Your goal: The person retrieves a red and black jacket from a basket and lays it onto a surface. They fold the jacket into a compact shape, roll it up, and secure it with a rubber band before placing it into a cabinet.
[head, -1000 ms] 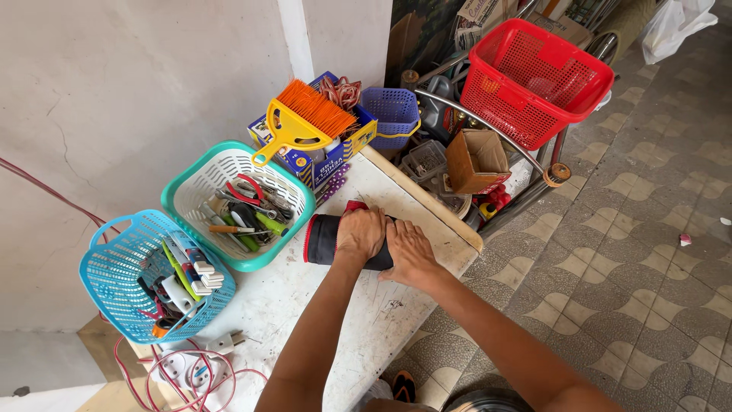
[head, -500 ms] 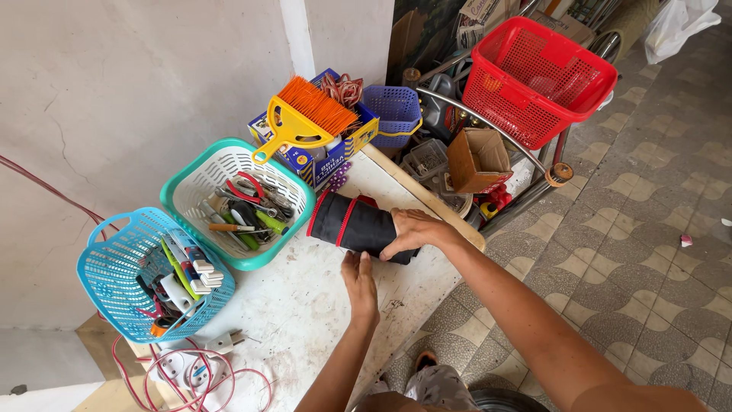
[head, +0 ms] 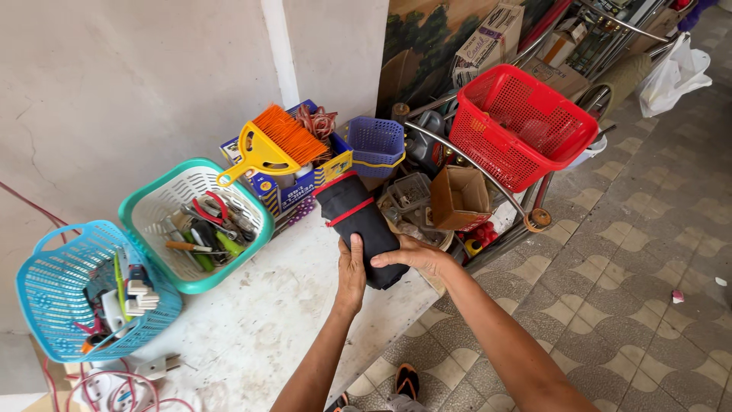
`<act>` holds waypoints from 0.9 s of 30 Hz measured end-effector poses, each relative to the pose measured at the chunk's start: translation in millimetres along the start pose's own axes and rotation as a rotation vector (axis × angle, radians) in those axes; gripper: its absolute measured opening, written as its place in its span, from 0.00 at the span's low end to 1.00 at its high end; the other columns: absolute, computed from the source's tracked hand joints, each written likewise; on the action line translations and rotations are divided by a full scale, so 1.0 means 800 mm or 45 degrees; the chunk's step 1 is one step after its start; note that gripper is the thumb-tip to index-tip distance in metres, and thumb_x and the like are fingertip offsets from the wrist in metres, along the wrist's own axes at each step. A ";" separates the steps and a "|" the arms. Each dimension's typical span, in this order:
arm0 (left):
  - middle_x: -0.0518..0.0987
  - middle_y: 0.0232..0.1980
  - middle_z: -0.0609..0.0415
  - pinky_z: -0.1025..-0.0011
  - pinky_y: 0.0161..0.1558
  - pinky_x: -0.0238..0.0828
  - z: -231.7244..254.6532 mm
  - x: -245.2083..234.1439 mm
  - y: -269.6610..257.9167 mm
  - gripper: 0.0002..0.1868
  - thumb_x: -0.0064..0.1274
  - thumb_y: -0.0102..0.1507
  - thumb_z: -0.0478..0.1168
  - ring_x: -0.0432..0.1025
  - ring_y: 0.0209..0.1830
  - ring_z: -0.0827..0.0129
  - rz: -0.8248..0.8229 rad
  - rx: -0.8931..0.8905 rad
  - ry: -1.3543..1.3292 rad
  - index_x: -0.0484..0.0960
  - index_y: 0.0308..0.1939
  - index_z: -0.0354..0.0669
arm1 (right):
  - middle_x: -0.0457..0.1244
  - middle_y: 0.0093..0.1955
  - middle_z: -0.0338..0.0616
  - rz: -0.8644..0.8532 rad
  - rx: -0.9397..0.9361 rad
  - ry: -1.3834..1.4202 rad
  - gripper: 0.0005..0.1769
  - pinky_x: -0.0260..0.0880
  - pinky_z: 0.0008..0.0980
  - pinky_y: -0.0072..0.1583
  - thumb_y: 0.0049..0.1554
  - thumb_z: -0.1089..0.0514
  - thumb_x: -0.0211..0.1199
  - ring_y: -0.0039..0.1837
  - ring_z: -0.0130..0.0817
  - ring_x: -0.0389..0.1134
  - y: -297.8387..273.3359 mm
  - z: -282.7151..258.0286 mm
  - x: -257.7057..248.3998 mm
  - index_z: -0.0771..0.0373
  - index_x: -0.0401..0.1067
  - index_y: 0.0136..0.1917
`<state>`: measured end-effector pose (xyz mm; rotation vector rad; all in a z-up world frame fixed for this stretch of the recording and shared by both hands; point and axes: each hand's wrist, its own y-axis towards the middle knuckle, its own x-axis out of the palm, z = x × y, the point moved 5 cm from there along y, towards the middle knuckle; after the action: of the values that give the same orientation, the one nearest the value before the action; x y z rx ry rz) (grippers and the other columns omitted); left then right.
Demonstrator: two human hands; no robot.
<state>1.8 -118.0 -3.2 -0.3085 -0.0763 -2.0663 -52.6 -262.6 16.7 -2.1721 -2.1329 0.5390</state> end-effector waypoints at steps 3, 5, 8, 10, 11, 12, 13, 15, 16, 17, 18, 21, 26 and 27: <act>0.69 0.71 0.42 0.66 0.69 0.61 0.015 0.041 0.007 0.51 0.45 0.62 0.69 0.66 0.70 0.60 -0.116 -0.054 -0.026 0.53 0.76 0.35 | 0.65 0.66 0.52 -0.008 -0.008 0.202 0.55 0.67 0.36 0.67 0.41 0.39 0.75 0.68 0.39 0.66 -0.019 0.022 -0.039 0.66 0.61 0.74; 0.72 0.68 0.41 0.66 0.66 0.65 0.021 0.068 0.014 0.51 0.53 0.60 0.66 0.69 0.67 0.60 -0.206 -0.095 -0.088 0.58 0.74 0.34 | 0.61 0.71 0.47 0.023 0.007 0.356 0.59 0.64 0.34 0.69 0.42 0.41 0.75 0.71 0.36 0.63 -0.031 0.041 -0.060 0.61 0.52 0.78; 0.76 0.63 0.38 0.64 0.60 0.73 0.030 0.104 0.023 0.49 0.63 0.56 0.61 0.74 0.60 0.59 -0.360 -0.128 -0.194 0.65 0.70 0.30 | 0.60 0.71 0.50 -0.094 -0.070 0.664 0.58 0.65 0.36 0.70 0.45 0.43 0.76 0.71 0.38 0.63 -0.046 0.062 -0.079 0.66 0.52 0.79; 0.78 0.60 0.40 0.65 0.56 0.76 0.030 0.123 0.019 0.48 0.64 0.55 0.59 0.76 0.56 0.59 -0.447 -0.203 -0.242 0.67 0.69 0.32 | 0.60 0.71 0.49 -0.155 -0.079 0.786 0.57 0.65 0.38 0.70 0.46 0.44 0.75 0.71 0.39 0.63 -0.054 0.081 -0.095 0.65 0.52 0.79; 0.77 0.60 0.42 0.64 0.56 0.76 0.032 0.133 0.021 0.48 0.64 0.54 0.59 0.76 0.57 0.60 -0.474 -0.202 -0.261 0.66 0.70 0.35 | 0.60 0.71 0.49 -0.186 -0.086 0.846 0.56 0.65 0.38 0.70 0.47 0.45 0.75 0.71 0.39 0.63 -0.055 0.090 -0.102 0.65 0.52 0.79; 0.77 0.60 0.44 0.64 0.56 0.76 0.033 0.142 0.023 0.49 0.65 0.53 0.59 0.75 0.57 0.60 -0.502 -0.201 -0.280 0.65 0.70 0.37 | 0.60 0.71 0.50 -0.228 -0.116 0.907 0.55 0.64 0.38 0.70 0.48 0.45 0.75 0.71 0.40 0.63 -0.055 0.100 -0.109 0.67 0.52 0.79; 0.76 0.61 0.45 0.64 0.56 0.76 0.031 0.150 0.022 0.49 0.65 0.52 0.58 0.75 0.58 0.61 -0.524 -0.205 -0.300 0.63 0.71 0.40 | 0.60 0.71 0.50 -0.272 -0.140 0.969 0.55 0.64 0.39 0.71 0.50 0.45 0.76 0.71 0.40 0.62 -0.056 0.111 -0.113 0.68 0.53 0.80; 0.77 0.61 0.44 0.64 0.57 0.75 0.024 0.165 0.023 0.50 0.66 0.52 0.57 0.75 0.58 0.60 -0.517 -0.209 -0.242 0.65 0.71 0.38 | 0.60 0.72 0.50 -0.283 -0.138 1.019 0.54 0.64 0.39 0.71 0.50 0.44 0.76 0.71 0.40 0.62 -0.059 0.130 -0.126 0.67 0.54 0.79; 0.77 0.61 0.44 0.64 0.57 0.75 0.022 0.173 0.025 0.50 0.66 0.52 0.57 0.75 0.58 0.60 -0.516 -0.209 -0.212 0.65 0.71 0.37 | 0.60 0.72 0.48 -0.248 -0.111 1.005 0.54 0.64 0.38 0.71 0.49 0.43 0.76 0.71 0.39 0.62 -0.058 0.137 -0.132 0.65 0.54 0.79; 0.77 0.61 0.45 0.64 0.57 0.75 0.019 0.176 0.025 0.50 0.66 0.51 0.57 0.75 0.58 0.60 -0.464 -0.203 -0.219 0.64 0.72 0.39 | 0.60 0.72 0.46 -0.212 -0.082 0.999 0.54 0.65 0.38 0.71 0.48 0.42 0.76 0.72 0.38 0.63 -0.062 0.143 -0.136 0.62 0.55 0.79; 0.77 0.61 0.47 0.64 0.56 0.75 0.016 0.180 0.026 0.51 0.66 0.50 0.57 0.75 0.58 0.61 -0.413 -0.197 -0.225 0.63 0.72 0.40 | 0.60 0.74 0.45 -0.139 -0.009 0.847 0.54 0.63 0.36 0.71 0.50 0.39 0.73 0.73 0.36 0.62 -0.067 0.147 -0.142 0.62 0.55 0.80; 0.78 0.58 0.45 0.62 0.54 0.77 0.028 0.178 0.049 0.54 0.70 0.46 0.54 0.76 0.55 0.58 -0.221 -0.008 0.021 0.61 0.70 0.38 | 0.60 0.76 0.46 0.189 0.111 0.326 0.51 0.61 0.37 0.71 0.52 0.35 0.67 0.74 0.35 0.62 -0.081 0.116 -0.177 0.61 0.56 0.80; 0.79 0.59 0.40 0.65 0.58 0.74 0.039 0.179 0.075 0.63 0.74 0.41 0.57 0.77 0.57 0.56 -0.125 0.148 0.669 0.56 0.72 0.38 | 0.53 0.79 0.53 0.950 -0.314 -0.650 0.44 0.54 0.40 0.79 0.53 0.54 0.60 0.80 0.43 0.54 -0.146 -0.020 -0.181 0.60 0.53 0.81; 0.80 0.59 0.39 0.65 0.59 0.73 0.040 0.180 0.078 0.65 0.73 0.40 0.58 0.77 0.57 0.55 -0.164 0.133 0.787 0.55 0.73 0.39 | 0.49 0.81 0.51 0.944 -0.353 -1.205 0.47 0.46 0.43 0.80 0.51 0.55 0.62 0.82 0.42 0.49 -0.150 -0.046 -0.166 0.61 0.50 0.81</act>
<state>-4.6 -265.5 58.7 0.4134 0.1746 -2.1887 -155.9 -379.4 112.3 -3.3243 -1.5855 1.6776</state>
